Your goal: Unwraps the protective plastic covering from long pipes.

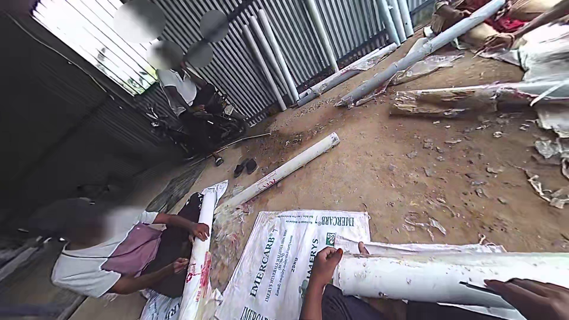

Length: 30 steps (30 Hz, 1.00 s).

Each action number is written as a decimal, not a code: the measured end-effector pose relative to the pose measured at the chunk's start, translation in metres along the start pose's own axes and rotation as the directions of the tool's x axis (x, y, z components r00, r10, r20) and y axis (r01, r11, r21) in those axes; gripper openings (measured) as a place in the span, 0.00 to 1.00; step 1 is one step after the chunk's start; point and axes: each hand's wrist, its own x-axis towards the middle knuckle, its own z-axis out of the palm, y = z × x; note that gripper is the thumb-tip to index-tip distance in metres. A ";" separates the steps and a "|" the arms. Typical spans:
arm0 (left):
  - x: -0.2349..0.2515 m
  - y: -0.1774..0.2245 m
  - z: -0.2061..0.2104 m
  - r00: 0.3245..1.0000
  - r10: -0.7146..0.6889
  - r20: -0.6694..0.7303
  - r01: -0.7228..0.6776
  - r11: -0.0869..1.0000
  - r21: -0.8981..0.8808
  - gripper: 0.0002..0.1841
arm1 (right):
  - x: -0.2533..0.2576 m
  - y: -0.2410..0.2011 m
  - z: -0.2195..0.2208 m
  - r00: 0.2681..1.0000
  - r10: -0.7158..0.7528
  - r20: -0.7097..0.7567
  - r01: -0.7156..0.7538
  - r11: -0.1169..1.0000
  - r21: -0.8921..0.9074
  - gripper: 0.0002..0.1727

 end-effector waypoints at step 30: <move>-0.014 0.096 0.076 0.986 -0.110 -0.126 0.159 0.855 0.494 0.21 | -0.021 0.035 0.010 0.991 0.093 -0.093 -0.082 0.989 0.121 0.14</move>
